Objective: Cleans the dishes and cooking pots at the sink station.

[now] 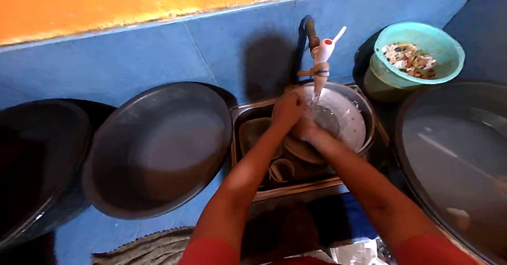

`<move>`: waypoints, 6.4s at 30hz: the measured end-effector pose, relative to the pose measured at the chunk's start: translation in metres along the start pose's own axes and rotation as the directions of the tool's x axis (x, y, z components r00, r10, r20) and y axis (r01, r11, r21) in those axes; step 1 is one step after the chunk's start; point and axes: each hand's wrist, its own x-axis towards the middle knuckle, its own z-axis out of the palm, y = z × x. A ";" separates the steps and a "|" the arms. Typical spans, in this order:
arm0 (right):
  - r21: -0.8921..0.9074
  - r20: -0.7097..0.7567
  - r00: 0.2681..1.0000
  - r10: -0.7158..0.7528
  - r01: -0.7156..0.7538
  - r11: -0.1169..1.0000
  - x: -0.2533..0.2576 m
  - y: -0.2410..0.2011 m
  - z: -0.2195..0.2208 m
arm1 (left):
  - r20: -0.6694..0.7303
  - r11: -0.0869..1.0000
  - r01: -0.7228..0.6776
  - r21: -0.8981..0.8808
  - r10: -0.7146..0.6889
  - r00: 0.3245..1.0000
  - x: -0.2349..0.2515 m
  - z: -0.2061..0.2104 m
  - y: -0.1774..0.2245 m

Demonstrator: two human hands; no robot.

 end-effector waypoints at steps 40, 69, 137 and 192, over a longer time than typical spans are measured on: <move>0.056 0.064 0.983 0.170 -0.174 0.983 -0.052 0.040 -0.008 | -0.048 0.869 0.420 -0.263 -0.446 0.894 -0.042 -0.012 -0.040; 0.037 -0.087 0.916 -0.392 0.397 0.917 -0.075 -0.102 -0.198 | -0.030 0.745 0.479 -0.465 -0.554 0.832 -0.100 -0.210 -0.025; 0.422 -0.032 0.912 0.409 -0.359 0.833 0.029 0.005 -0.062 | -0.141 0.362 0.211 -0.908 -0.738 0.659 -0.073 -0.074 -0.033; 0.917 -0.111 0.725 0.679 -0.188 0.352 -0.107 0.052 -0.091 | 0.178 0.807 -0.454 0.377 0.418 0.891 0.025 0.063 0.051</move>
